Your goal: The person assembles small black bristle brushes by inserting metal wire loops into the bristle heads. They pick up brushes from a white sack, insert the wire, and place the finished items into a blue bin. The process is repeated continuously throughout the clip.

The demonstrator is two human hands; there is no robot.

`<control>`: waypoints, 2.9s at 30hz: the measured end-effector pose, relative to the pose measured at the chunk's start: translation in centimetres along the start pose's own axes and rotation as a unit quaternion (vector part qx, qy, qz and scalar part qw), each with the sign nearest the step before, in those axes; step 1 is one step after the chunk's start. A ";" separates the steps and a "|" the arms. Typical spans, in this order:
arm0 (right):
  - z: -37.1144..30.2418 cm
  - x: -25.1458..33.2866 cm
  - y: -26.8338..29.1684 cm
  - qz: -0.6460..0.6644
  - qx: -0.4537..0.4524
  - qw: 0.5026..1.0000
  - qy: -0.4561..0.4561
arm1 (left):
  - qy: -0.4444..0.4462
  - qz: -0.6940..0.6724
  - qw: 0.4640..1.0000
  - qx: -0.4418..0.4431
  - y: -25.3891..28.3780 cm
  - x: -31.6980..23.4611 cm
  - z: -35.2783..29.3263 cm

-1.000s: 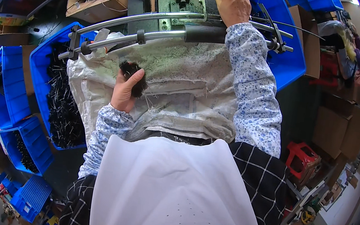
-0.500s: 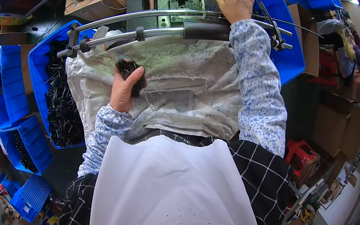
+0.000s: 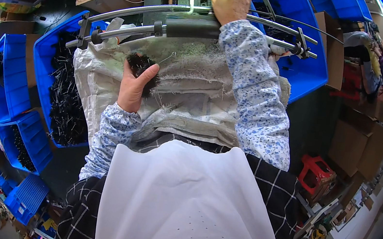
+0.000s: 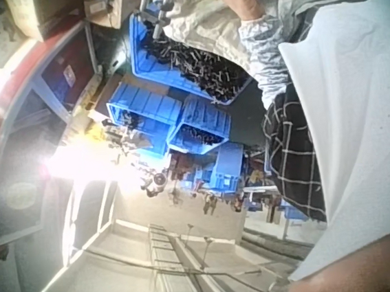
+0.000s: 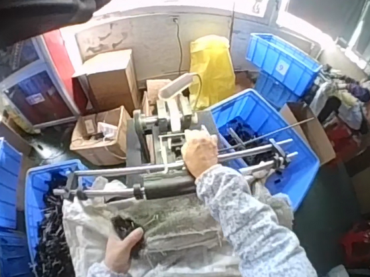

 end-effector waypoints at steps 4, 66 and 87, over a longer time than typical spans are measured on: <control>0.4 1.2 0.6 -0.038 0.031 0.999 -0.003 | -0.017 0.006 1.000 -0.001 -0.2 -0.6 -0.2; 1.4 -4.1 2.8 0.059 0.040 0.997 0.043 | 0.062 -0.003 0.998 -0.002 -0.8 2.4 2.2; 1.4 -4.6 2.8 0.033 0.024 0.999 0.027 | 0.066 -0.025 0.997 -0.041 1.8 2.3 3.0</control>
Point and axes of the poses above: each hand's wrist, its own z-axis towards the middle knuckle, its own y-axis out of the back of the hand, x = y × z, the point moved 8 cm from there along z, towards the middle knuckle, and after that the axes turned 11 degrees about -x, right-handed, at the moved point
